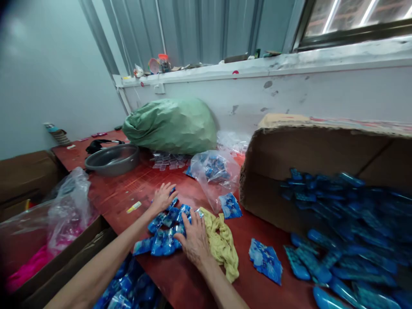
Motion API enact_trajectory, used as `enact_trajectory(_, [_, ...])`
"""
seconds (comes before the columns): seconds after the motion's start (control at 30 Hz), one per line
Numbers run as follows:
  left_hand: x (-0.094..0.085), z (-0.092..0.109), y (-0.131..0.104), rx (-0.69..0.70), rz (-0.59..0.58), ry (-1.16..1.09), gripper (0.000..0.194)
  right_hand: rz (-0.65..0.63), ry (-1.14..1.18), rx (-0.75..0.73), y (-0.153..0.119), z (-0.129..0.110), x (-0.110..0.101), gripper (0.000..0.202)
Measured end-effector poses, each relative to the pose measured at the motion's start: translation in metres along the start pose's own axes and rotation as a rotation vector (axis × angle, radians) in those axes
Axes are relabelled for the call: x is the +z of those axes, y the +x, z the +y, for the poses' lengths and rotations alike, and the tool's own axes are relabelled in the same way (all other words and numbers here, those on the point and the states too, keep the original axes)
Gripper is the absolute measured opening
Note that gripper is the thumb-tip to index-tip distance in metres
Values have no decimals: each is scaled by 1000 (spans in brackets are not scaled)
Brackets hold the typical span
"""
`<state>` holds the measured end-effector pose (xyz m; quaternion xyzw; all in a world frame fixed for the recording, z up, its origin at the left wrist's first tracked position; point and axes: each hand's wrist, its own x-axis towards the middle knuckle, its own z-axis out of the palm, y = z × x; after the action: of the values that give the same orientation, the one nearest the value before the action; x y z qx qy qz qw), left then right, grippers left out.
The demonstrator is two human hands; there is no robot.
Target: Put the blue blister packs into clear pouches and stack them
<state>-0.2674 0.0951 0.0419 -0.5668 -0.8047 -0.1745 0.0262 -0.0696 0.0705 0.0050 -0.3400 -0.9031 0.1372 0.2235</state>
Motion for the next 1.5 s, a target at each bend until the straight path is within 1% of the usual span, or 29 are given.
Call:
enact_trajectory(0.07, [9, -16, 23, -29, -43, 8, 47, -60, -5, 47, 15, -1, 18, 56])
enact_trajectory(0.1, [15, -22, 28, -31, -67, 9, 45, -79, -11, 60, 20, -1, 24, 55])
enact_trajectory(0.17, [25, -28, 28, -17, -108, 2, 40, -95, -19, 58, 23, 1, 31, 52])
enact_trajectory(0.27, [33, -33, 11, 25, -138, -17, 38, -89, -10, 31, 21, -2, 33, 51])
enact_trajectory(0.33, [32, -37, -5, 53, -142, -27, 37, -85, 6, 17, 19, -9, 34, 51])
enact_trajectory(0.4, [27, -44, -23, 69, -138, -27, 35, -92, 30, 0, 17, -21, 37, 51])
enact_trajectory(0.47, [18, -56, -44, 68, -127, -18, 33, -113, 66, -29, 13, -37, 42, 52])
enact_trajectory(0.57, [0, -81, -82, 40, -117, -2, 33, -164, 138, -107, 5, -68, 50, 55])
enact_trajectory(0.63, [-15, -102, -113, 6, -123, 7, 34, -207, 196, -176, -4, -92, 56, 57])
enact_trajectory(0.73, [-38, -135, -166, -68, -154, 8, 35, -297, 308, -310, -19, -128, 67, 60])
enact_trajectory(0.83, [-62, -162, -215, -206, -205, -20, 35, -379, 451, -428, -29, -153, 72, 49])
enact_trajectory(0.87, [-70, -168, -229, -263, -204, -30, 35, -379, 499, -438, -31, -156, 70, 43])
enact_trajectory(0.93, [-84, -176, -248, -374, -128, -44, 33, -329, 572, -414, -29, -150, 58, 34])
enact_trajectory(0.97, [-89, -177, -253, -422, -63, -45, 33, -286, 596, -385, -28, -139, 49, 32])
enact_trajectory(1.0, [-92, -175, -256, -462, 7, -44, 32, -241, 589, -351, -27, -124, 38, 30])
enact_trajectory(1.07, [-90, -163, -256, -512, 112, -50, 34, -154, 453, -261, -27, -82, 13, 28])
enact_trajectory(1.13, [-78, -136, -251, -513, 158, -81, 37, -21, 242, -146, -36, -31, -8, 31])
enact_trajectory(1.17, [-68, -117, -246, -495, 173, -113, 36, 21, 127, -104, -44, -6, -16, 36])
enact_trajectory(1.2, [-58, -94, -241, -450, 209, -196, 35, 21, -2, -68, -52, 17, -22, 42])
enact_trajectory(1.23, [-47, -69, -236, -385, 214, -274, 33, 13, -126, -16, -62, 36, -24, 46])
enact_trajectory(1.27, [-36, -41, -230, -320, 209, -338, 34, -20, -239, 69, -71, 50, -24, 47])
enact_trajectory(1.3, [-26, -13, -222, -258, 169, -402, 37, -58, -314, 133, -80, 61, -23, 48])
enact_trajectory(1.33, [-16, 15, -214, -193, 121, -455, 40, -94, -349, 167, -86, 68, -20, 49])
enact_trajectory(1.4, [3, 65, -194, -71, -2, -538, 49, -140, -340, 181, -93, 75, -12, 48])
enact_trajectory(1.43, [12, 85, -182, -9, -48, -569, 51, -136, -299, 159, -93, 76, -8, 47])
enact_trajectory(1.5, [29, 114, -159, 111, -117, -602, 52, -80, -211, 118, -90, 77, -4, 44])
